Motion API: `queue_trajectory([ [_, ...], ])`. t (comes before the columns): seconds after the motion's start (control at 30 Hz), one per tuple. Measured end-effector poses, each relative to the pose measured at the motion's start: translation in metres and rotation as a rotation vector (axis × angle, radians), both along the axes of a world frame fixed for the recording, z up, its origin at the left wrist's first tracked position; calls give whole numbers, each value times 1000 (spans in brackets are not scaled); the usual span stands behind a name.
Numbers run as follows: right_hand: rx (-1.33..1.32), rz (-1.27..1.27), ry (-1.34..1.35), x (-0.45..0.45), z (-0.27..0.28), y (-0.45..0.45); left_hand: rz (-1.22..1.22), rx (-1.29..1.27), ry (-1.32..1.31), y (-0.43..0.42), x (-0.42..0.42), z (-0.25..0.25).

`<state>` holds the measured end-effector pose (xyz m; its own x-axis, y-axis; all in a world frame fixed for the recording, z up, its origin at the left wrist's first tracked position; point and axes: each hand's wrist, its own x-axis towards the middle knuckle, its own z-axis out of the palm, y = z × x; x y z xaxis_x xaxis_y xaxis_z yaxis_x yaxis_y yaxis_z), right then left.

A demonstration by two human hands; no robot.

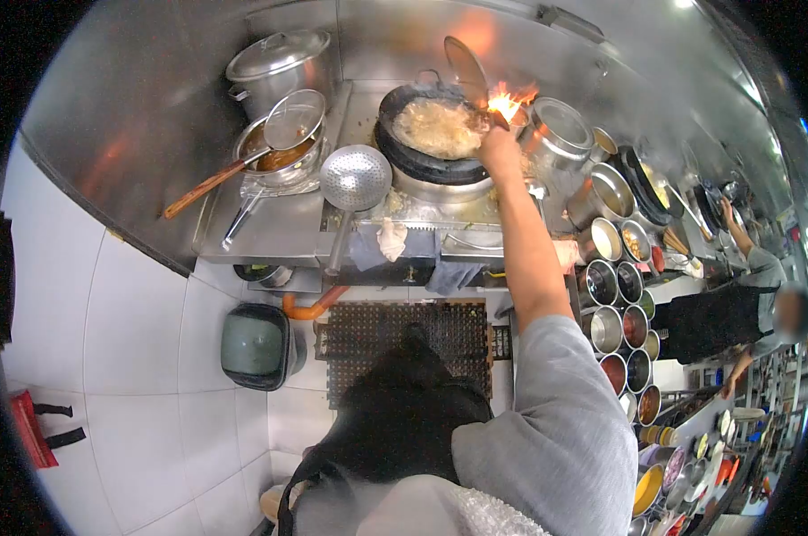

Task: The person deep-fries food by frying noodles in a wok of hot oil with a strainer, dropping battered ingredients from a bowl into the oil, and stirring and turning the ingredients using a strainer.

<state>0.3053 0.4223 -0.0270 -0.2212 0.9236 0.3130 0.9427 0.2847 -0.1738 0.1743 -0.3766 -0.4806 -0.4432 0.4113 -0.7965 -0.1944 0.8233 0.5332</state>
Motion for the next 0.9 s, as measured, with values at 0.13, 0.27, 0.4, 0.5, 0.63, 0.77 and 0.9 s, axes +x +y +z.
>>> queue_trajectory([
  [0.13,-511,69,-119,3,-7,20,317,-21,-164,0,-18,3],
  [0.27,-123,30,95,-20,37,-22,465,13,-226,28,-44,21],
  [0.4,-48,129,345,-80,22,-36,478,59,-245,61,-73,52],
  [0.5,-571,239,940,-146,-7,-65,522,83,-248,85,-96,85],
  [0.63,-1057,311,1429,-236,-81,-117,573,99,-178,103,-124,121],
  [0.77,-1294,320,1579,-310,-119,-170,634,191,-130,93,-145,118],
  [0.9,-1292,166,1587,-360,-135,-196,699,160,-499,55,-189,71],
])
